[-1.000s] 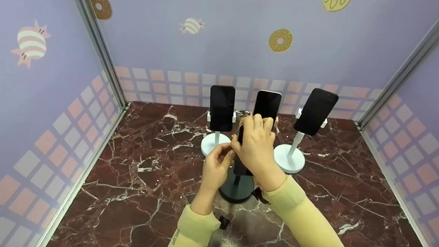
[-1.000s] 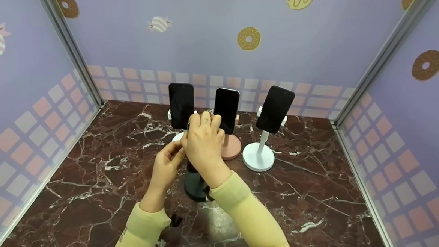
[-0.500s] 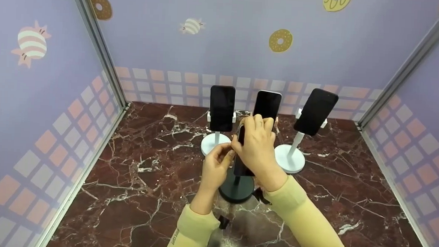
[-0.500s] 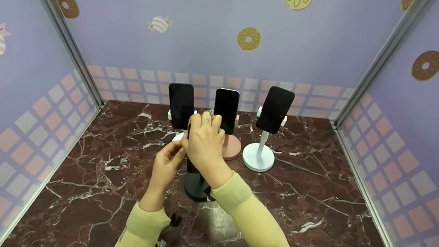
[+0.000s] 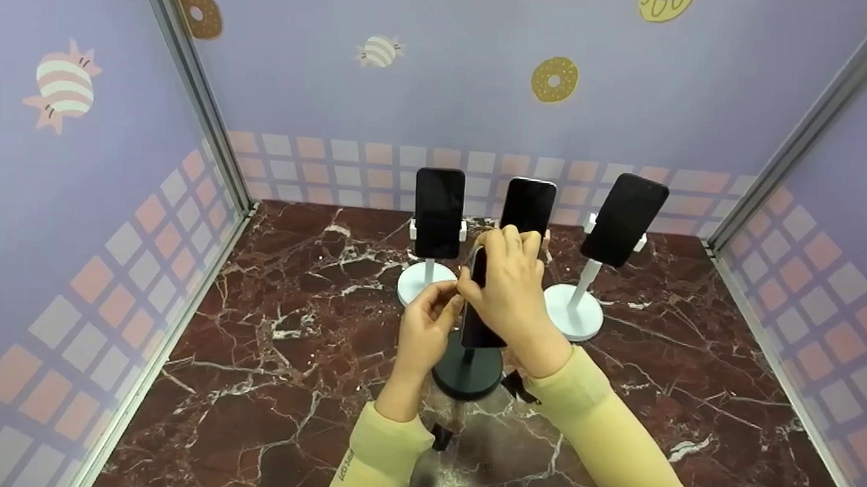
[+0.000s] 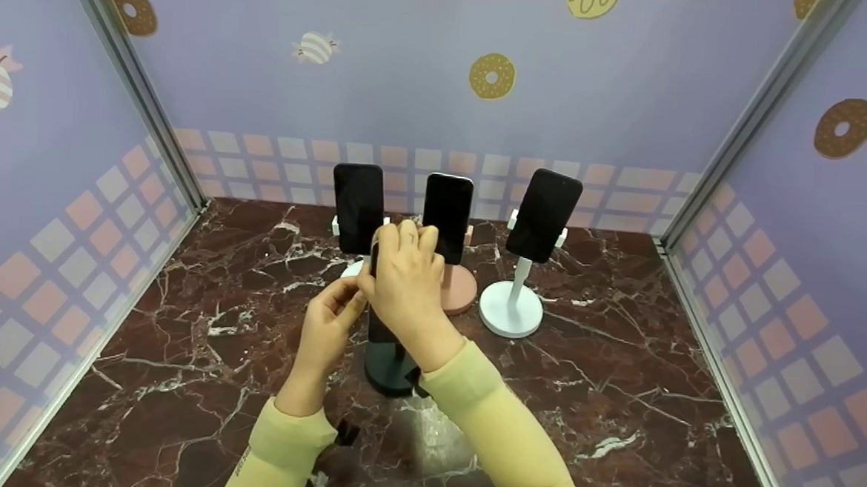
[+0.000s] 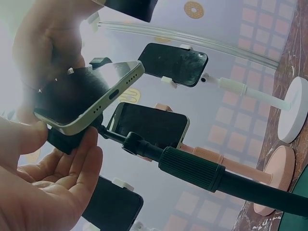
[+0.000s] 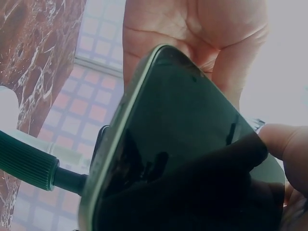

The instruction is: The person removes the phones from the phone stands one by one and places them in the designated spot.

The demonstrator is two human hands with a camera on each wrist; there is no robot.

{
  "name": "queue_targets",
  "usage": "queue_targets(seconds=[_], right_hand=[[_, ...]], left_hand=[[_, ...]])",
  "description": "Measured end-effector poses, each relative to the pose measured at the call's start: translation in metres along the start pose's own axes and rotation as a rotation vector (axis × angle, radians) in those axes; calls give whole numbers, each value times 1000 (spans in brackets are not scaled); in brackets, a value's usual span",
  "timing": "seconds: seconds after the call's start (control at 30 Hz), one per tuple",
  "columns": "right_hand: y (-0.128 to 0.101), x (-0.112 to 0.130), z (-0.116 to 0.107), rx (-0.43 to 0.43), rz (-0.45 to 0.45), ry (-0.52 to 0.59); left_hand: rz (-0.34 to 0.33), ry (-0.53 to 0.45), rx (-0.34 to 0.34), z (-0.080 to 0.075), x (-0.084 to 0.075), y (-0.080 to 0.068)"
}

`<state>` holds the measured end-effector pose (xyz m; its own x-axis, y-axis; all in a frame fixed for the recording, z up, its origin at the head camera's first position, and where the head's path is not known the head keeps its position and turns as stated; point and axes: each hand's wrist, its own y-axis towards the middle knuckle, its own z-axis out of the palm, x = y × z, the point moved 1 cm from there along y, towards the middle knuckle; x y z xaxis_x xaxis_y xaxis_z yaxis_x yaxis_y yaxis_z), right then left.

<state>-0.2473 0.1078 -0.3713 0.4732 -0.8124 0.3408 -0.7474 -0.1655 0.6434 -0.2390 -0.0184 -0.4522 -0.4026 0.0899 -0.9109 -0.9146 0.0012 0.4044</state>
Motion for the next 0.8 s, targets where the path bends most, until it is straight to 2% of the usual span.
queue_targets(seconds=[0.13, 0.5, 0.8], right_hand=[[0, -1, 0, -1, -6, 16], [-1, -3, -3, 3, -4, 69], [-2, -4, -3, -30, -65, 98]], left_hand=[[16, -3, -5, 0, 1, 0], [5, -10, -4, 1, 1, 1], [20, -8, 3, 1, -1, 1]])
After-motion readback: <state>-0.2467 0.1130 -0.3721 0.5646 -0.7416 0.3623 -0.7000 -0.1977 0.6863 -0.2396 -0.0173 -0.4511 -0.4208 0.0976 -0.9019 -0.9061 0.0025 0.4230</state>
